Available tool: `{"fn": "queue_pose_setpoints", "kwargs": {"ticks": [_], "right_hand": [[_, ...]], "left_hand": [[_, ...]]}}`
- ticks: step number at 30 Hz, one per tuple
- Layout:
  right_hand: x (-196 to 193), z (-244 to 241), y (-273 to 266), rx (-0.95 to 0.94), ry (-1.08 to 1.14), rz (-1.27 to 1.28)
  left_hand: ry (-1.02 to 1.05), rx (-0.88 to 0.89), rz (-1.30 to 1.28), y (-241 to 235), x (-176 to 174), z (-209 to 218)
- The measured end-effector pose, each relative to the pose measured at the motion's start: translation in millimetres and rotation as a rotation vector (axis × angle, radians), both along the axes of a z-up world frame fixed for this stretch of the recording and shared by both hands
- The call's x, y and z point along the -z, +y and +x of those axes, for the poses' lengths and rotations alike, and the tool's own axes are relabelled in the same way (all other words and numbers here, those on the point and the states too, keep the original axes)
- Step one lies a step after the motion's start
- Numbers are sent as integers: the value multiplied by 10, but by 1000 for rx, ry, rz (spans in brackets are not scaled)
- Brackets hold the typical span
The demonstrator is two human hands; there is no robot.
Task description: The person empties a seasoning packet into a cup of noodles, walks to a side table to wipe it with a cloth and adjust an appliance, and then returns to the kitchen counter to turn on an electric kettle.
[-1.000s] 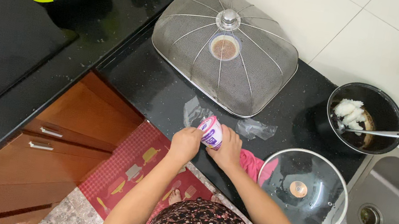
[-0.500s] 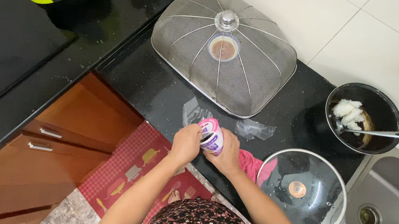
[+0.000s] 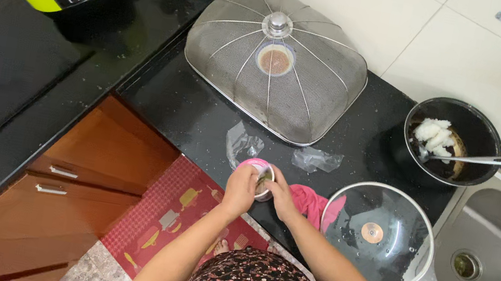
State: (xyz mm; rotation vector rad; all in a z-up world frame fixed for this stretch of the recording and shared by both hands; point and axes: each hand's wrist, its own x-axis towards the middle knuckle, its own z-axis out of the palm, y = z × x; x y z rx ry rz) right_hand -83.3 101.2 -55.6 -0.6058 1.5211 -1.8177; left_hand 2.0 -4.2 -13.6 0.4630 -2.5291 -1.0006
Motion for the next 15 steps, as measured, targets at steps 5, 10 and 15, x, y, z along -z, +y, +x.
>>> {"fn": "queue_pose_setpoints", "kwargs": {"ticks": [5, 10, 15], "right_hand": [[94, 19, 30, 181, -418, -187], [-8, -140, 43, 165, -268, -228], [-103, -243, 29, 58, -103, -183]], "left_hand": [[223, -370, 844, -116, -142, 1], [357, -631, 1256, -306, -64, -83], [15, -632, 734, -523, 16, -61]]}}
